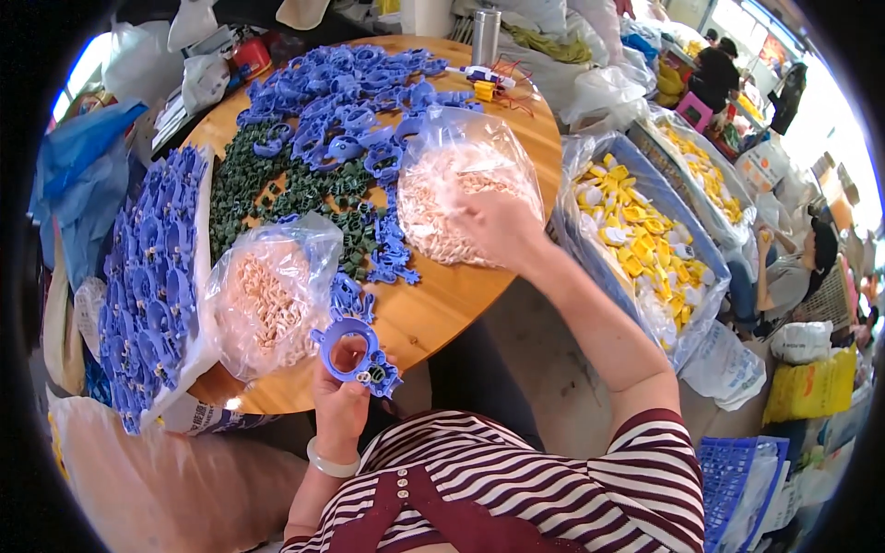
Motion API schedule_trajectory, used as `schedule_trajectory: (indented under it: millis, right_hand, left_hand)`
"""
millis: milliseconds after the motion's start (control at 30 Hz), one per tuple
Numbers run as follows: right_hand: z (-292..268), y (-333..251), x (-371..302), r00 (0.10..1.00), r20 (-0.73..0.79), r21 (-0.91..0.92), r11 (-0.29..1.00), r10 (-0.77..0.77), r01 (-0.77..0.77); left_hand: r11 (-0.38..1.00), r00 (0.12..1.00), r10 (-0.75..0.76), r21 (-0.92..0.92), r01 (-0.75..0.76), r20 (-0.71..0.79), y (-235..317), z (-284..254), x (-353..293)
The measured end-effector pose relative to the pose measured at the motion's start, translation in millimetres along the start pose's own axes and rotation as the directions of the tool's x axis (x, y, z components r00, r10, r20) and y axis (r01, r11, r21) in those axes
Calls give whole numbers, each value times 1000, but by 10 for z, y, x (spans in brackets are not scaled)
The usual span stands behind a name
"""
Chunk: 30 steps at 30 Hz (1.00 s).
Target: Manually assembling small blue plastic toy components at a factory workstation.
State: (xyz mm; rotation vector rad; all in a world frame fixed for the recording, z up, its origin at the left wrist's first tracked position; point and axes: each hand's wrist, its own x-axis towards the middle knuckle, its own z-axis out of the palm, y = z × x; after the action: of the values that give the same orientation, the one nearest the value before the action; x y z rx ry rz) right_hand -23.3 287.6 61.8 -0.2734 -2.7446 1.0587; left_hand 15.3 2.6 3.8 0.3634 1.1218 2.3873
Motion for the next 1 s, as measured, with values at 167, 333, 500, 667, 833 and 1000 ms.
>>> schedule_trajectory:
  millis: [167,333,500,667,833,1000]
  right_hand:
    - [384,-136,-1,832,54,-173,815,-552,552]
    - [255,-72,62,846,53,50,848,-531,528]
    - [-42,250,259,881,-419,-194,969,-220,150]
    - [90,377,247,977,-84,-313,936,-195,160]
    - [32,515,296,956,-120,-205,949,-269,241]
    - [-161,326,196,996,-81,370,929,21,11]
  left_hand:
    - [1000,1000,-8,10,8,6,36,57,13]
    - [1000,1000,-1,18,1,-1,35,21,-7]
    - [999,999,5,41,-7,52,34,23,10]
    - [999,1000,12,37,-13,28,24,-3,4]
    - [999,998,28,25,-30,47,12,-16,3]
    - [996,999,-11,-85,14,36,17,-36,21]
